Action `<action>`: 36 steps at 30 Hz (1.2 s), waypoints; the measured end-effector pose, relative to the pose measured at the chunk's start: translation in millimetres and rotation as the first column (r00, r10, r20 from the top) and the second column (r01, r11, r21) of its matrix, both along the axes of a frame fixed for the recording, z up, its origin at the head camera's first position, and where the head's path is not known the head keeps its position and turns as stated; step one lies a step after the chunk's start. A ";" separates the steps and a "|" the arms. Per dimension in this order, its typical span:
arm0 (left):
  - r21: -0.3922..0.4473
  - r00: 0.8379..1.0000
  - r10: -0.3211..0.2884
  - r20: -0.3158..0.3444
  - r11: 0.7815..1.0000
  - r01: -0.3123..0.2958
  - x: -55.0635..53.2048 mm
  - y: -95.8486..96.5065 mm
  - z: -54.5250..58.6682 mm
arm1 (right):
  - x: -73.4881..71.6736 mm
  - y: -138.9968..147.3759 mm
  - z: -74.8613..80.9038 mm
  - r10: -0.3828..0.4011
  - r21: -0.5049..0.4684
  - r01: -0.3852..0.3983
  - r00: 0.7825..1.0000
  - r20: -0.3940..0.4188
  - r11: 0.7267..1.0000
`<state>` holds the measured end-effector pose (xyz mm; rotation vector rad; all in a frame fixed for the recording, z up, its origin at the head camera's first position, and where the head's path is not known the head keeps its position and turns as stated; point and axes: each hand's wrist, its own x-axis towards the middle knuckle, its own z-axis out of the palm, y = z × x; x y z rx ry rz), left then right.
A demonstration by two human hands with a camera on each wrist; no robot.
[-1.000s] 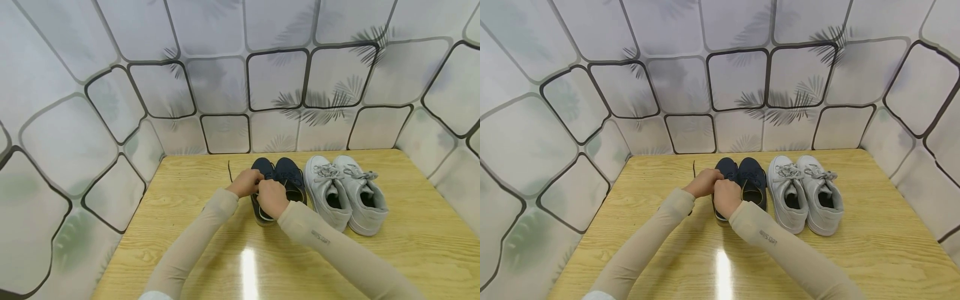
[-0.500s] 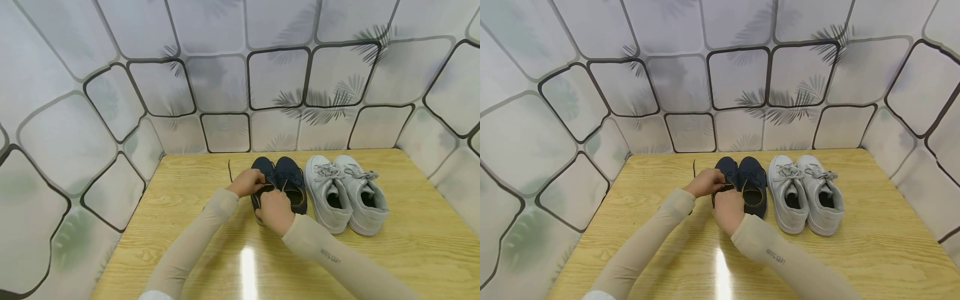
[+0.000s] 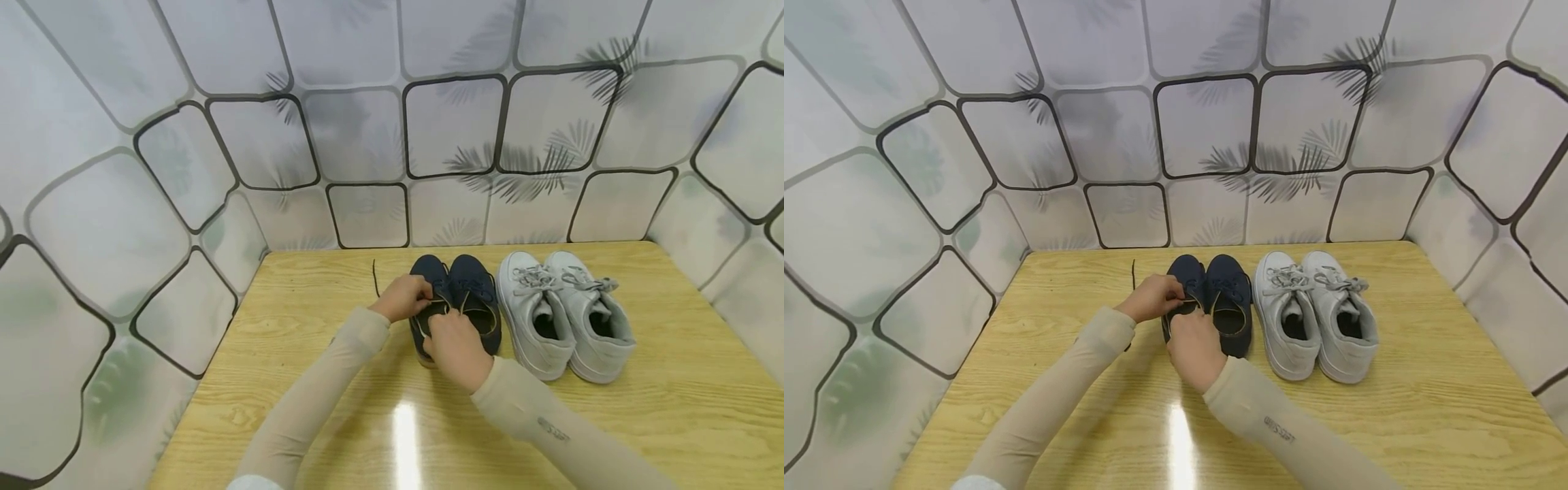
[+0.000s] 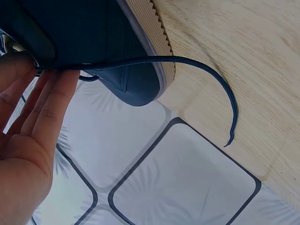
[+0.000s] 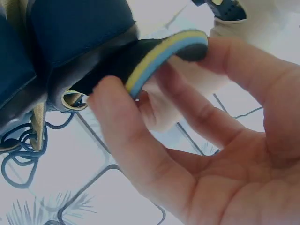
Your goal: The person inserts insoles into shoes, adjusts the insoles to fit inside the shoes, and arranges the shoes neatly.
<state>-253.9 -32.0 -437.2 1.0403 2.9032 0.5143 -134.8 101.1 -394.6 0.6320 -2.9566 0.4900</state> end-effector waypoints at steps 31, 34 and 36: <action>0.003 1.000 -0.007 0.005 1.000 0.007 -0.8 1.2 -3.6 | -62.6 -5.0 -31.8 0.077 -0.177 -0.044 0.980 0.184 0.983; 0.003 1.000 -0.009 0.001 1.000 0.009 -1.1 0.2 -3.7 | -64.5 -3.8 -31.5 0.107 -0.137 -0.079 0.972 0.210 0.987; -0.001 1.000 -0.011 -0.007 1.000 0.011 -1.0 -0.4 -3.2 | -65.8 -3.8 -30.4 0.115 -0.090 -0.095 0.962 0.249 0.991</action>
